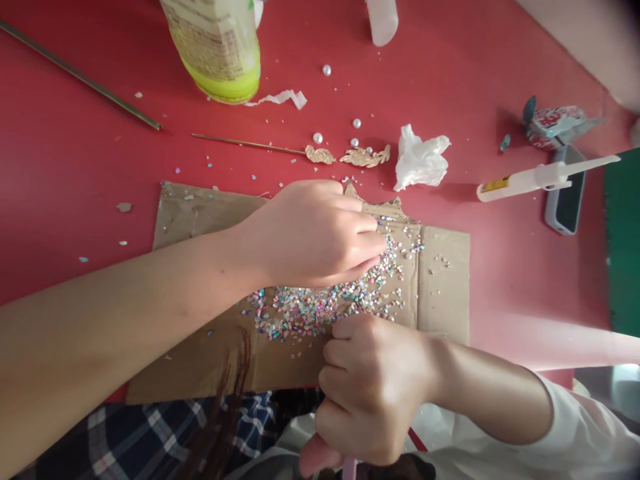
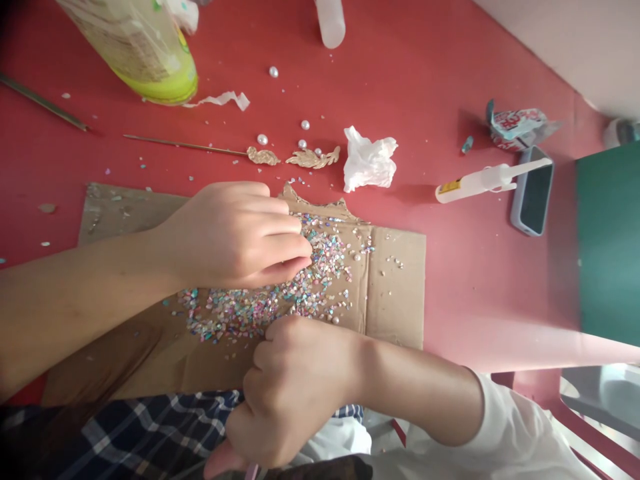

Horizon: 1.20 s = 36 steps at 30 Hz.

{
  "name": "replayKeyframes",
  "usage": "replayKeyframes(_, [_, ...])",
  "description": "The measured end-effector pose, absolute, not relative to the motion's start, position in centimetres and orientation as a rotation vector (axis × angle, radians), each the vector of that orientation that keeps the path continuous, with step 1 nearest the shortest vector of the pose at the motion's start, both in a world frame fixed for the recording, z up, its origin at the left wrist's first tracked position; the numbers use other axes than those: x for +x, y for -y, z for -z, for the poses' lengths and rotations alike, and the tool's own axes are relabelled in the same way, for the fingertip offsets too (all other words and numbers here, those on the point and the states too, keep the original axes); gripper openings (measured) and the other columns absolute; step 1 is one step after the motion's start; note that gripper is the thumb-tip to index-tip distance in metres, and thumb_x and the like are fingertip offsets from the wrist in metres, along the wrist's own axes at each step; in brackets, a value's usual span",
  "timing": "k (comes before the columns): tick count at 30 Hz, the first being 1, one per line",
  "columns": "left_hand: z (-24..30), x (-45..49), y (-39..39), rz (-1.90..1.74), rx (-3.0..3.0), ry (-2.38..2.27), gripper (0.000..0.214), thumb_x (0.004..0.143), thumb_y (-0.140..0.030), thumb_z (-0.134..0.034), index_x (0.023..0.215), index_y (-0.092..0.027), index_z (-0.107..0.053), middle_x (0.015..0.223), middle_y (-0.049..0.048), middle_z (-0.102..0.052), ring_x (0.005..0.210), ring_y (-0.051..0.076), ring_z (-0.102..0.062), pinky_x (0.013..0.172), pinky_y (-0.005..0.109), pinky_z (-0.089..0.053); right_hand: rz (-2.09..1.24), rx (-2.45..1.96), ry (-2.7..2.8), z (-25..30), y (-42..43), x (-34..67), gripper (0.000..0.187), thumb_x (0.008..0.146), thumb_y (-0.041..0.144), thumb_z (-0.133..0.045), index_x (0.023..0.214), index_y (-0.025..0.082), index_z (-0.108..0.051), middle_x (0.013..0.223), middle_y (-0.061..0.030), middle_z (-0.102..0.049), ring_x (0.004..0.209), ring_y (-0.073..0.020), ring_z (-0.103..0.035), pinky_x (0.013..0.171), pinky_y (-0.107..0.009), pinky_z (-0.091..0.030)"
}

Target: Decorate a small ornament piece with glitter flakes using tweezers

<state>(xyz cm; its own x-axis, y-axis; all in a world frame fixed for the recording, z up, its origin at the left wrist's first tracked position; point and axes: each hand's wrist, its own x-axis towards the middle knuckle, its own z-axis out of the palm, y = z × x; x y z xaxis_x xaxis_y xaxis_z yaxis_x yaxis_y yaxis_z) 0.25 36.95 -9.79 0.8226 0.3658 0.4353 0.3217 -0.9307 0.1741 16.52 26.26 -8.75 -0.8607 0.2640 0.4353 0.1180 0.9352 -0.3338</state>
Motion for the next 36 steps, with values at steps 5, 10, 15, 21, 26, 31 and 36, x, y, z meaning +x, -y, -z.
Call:
replayKeyframes(5, [9.58,0.37,-36.97,-0.673,2.879,-0.563,0.035,0.105,-0.029,-0.048,0.077,-0.023,-0.068,0.066,0.0015,-0.061,0.066,0.017,-0.053,0.063,0.038,-0.034,-0.455,-0.283,2.620,8.63,-26.38,16.54,0.066,0.084,0.066,-0.078,0.050,0.025,-0.040,0.042,0.0088,-0.037,0.042,-0.0111,-0.031,0.044,-0.031,-0.020])
replayKeyframes(10, [9.59,0.46,-36.96,-0.682,2.861,-0.564,0.036,0.105,-0.029,-0.047,0.075,-0.023,-0.067,0.065,0.0017,-0.061,0.065,0.017,-0.052,0.062,0.038,-0.032,-0.515,-0.287,2.618,8.47,-26.55,16.51,0.065,0.082,0.065,-0.081,0.049,0.025,-0.041,0.041,0.0088,-0.037,0.042,-0.0116,-0.031,0.042,-0.031,-0.021])
replayKeyframes(15, [9.71,0.39,-37.04,-0.709,2.878,-0.548,0.037,0.105,-0.029,-0.045,0.075,-0.023,-0.066,0.066,0.0014,-0.061,0.065,0.018,-0.052,0.062,0.039,-0.032,-0.545,-0.280,2.608,8.47,-26.74,16.26,0.064,0.081,0.061,-0.083,0.048,0.025,-0.042,0.040,0.0092,-0.037,0.042,-0.0112,-0.031,0.041,-0.031,-0.021])
replayKeyframes(21, [9.61,0.39,-37.04,-0.648,2.890,-0.570,0.038,0.105,-0.030,-0.044,0.075,-0.023,-0.066,0.065,0.0014,-0.061,0.065,0.018,-0.053,0.061,0.039,-0.032,-0.577,-0.288,2.622,8.19,-26.73,16.38,0.062,0.083,0.059,-0.082,0.048,0.025,-0.043,0.039,0.0088,-0.039,0.041,-0.0111,-0.032,0.040,-0.031,-0.021])
replayKeyframes(26, [9.50,0.44,-37.08,-0.651,2.863,-0.567,0.038,0.105,-0.029,-0.043,0.075,-0.023,-0.066,0.064,0.0016,-0.060,0.065,0.017,-0.053,0.061,0.038,-0.031,-0.617,-0.288,2.636,8.03,-26.74,16.38,0.061,0.084,0.056,-0.082,0.048,0.025,-0.044,0.039,0.0084,-0.041,0.040,-0.0113,-0.034,0.040,-0.031,-0.021])
replayKeyframes(31, [9.63,0.34,-37.06,-0.687,2.839,-0.560,0.039,0.105,-0.029,-0.045,0.072,-0.023,-0.064,0.063,0.0012,-0.059,0.065,0.017,-0.052,0.061,0.038,-0.031,-0.599,-0.302,2.642,8.02,-26.85,16.28,0.062,0.085,0.057,-0.081,0.048,0.025,-0.043,0.039,0.0084,-0.040,0.039,-0.0112,-0.033,0.040,-0.031,-0.020])
replayKeyframes(36, [9.79,0.29,-37.00,-0.710,2.832,-0.561,0.036,0.104,-0.029,-0.048,0.072,-0.023,-0.064,0.063,0.0005,-0.059,0.066,0.016,-0.052,0.061,0.037,-0.031,-0.567,-0.299,2.628,8.08,-27.02,16.14,0.066,0.083,0.060,-0.082,0.048,0.025,-0.039,0.039,0.0087,-0.038,0.040,-0.0107,-0.032,0.041,-0.031,-0.018])
